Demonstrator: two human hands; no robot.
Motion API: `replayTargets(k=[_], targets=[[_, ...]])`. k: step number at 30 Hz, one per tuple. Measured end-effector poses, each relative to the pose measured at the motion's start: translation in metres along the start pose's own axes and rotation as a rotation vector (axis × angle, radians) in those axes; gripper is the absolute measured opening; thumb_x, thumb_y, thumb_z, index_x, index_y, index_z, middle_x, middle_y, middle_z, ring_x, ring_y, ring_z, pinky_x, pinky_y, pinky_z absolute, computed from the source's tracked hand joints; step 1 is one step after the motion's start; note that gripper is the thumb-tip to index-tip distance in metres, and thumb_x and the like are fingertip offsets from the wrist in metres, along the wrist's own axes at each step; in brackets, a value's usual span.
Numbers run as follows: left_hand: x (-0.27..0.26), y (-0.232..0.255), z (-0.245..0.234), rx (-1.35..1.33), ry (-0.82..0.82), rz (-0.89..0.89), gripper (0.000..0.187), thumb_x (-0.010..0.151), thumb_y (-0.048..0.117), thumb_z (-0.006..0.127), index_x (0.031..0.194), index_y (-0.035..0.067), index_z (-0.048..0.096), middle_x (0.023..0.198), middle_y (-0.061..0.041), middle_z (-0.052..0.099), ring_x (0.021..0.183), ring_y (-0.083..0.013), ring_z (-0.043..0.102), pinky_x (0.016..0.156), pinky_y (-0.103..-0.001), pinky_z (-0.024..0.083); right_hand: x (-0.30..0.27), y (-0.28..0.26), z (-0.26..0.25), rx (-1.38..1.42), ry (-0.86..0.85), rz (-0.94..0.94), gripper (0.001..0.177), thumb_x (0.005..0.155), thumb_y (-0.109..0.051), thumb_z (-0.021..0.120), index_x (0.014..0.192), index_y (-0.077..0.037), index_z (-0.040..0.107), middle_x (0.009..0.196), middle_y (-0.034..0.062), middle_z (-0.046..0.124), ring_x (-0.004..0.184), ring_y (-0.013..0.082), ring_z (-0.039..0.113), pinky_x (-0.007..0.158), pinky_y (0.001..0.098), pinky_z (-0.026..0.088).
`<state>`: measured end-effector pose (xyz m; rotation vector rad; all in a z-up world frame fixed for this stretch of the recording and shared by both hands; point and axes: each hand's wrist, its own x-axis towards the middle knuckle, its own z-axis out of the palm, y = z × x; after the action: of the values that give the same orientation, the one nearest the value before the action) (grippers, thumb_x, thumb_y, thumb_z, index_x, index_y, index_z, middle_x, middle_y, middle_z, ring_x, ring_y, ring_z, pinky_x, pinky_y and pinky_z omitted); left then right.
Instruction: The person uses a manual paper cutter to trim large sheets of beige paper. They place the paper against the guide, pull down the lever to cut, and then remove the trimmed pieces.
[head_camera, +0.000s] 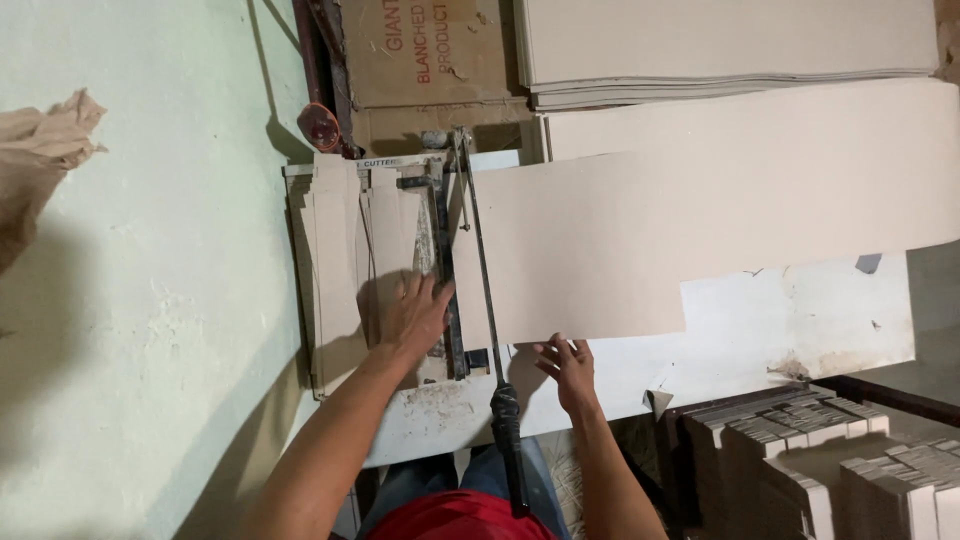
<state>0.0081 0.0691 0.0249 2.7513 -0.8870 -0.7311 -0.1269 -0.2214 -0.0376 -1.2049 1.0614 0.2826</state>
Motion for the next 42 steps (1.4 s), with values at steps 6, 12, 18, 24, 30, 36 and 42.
replayTargets(k=[6, 12, 18, 24, 30, 36, 42], targets=[[0.037, 0.035, -0.024, -0.060, -0.196, -0.330, 0.103, 0.089, 0.058, 0.066, 0.167, 0.017, 0.012, 0.167, -0.030, 0.017, 0.156, -0.0466, 0.002, 0.120, -0.067, -0.010, -0.013, -0.022, 0.010, -0.071, -0.007, 0.018, 0.034, 0.109, -0.029, 0.055, 0.134, -0.007, 0.055, 0.112, 0.0133, 0.062, 0.110, 0.0360, 0.069, 0.097, 0.0570, 0.056], [0.054, 0.045, -0.013, 0.219, -0.322, -0.382, 0.092, 0.095, 0.047, 0.059, 0.165, 0.008, 0.014, 0.169, -0.030, 0.010, 0.157, -0.0450, 0.000, 0.118, -0.070, -0.006, -0.126, -0.088, 0.052, -1.208, -0.210, -0.120, 0.054, 0.104, -0.066, 0.034, 0.118, -0.026, 0.068, 0.074, 0.0025, 0.080, 0.080, 0.0239, 0.080, 0.085, 0.0448, 0.058], [0.069, 0.037, 0.017, 0.193, -0.312, -0.392, 0.121, 0.083, 0.041, 0.078, 0.164, 0.013, -0.006, 0.167, -0.036, -0.001, 0.155, -0.0504, -0.005, 0.116, -0.074, -0.006, -0.153, -0.003, 0.075, -1.487, -0.326, -0.159, 0.102, 0.098, -0.062, 0.056, 0.166, -0.016, -0.004, 0.069, 0.0151, 0.070, 0.058, 0.0368, 0.067, 0.054, 0.0479, 0.053], [0.074, 0.042, 0.018, 0.155, -0.362, -0.394, 0.118, 0.083, 0.040, 0.078, 0.165, 0.014, -0.003, 0.168, -0.033, -0.005, 0.156, -0.0467, -0.007, 0.118, -0.071, -0.007, -0.102, 0.087, 0.037, -1.321, -0.134, -0.371, 0.082, 0.092, -0.028, 0.061, 0.161, -0.026, 0.017, 0.086, 0.0126, 0.075, 0.067, 0.0440, 0.070, 0.058, 0.0538, 0.052], [0.075, 0.040, 0.011, 0.133, -0.408, -0.400, 0.121, 0.084, 0.028, 0.080, 0.165, 0.014, -0.009, 0.167, -0.035, -0.012, 0.155, -0.0473, -0.014, 0.115, -0.073, -0.012, -0.122, 0.064, 0.048, -1.302, -0.188, -0.345, 0.072, 0.098, -0.027, 0.057, 0.159, -0.023, 0.018, 0.064, 0.0094, 0.069, 0.048, 0.0329, 0.064, 0.044, 0.0448, 0.049], [0.072, 0.040, 0.022, 0.147, -0.399, -0.418, 0.122, 0.083, 0.037, 0.080, 0.165, 0.016, -0.009, 0.168, -0.032, -0.011, 0.155, -0.0465, -0.014, 0.116, -0.071, -0.012, -0.100, 0.081, 0.039, -1.437, -0.260, -0.225, 0.098, 0.094, -0.003, 0.063, 0.164, -0.020, -0.003, 0.092, 0.0186, 0.071, 0.071, 0.0373, 0.069, 0.061, 0.0485, 0.056], [0.038, 0.051, 0.001, 0.331, -0.392, -0.121, 0.080, 0.104, 0.031, 0.049, 0.164, 0.028, -0.003, 0.171, -0.014, -0.019, 0.156, -0.0401, -0.018, 0.122, -0.066, -0.006, -0.216, -0.104, 0.067, -1.033, -0.343, -0.058, 0.092, 0.094, -0.047, 0.069, 0.163, -0.025, 0.012, 0.057, -0.0001, 0.055, 0.050, 0.0171, 0.050, 0.053, 0.0323, 0.039]])
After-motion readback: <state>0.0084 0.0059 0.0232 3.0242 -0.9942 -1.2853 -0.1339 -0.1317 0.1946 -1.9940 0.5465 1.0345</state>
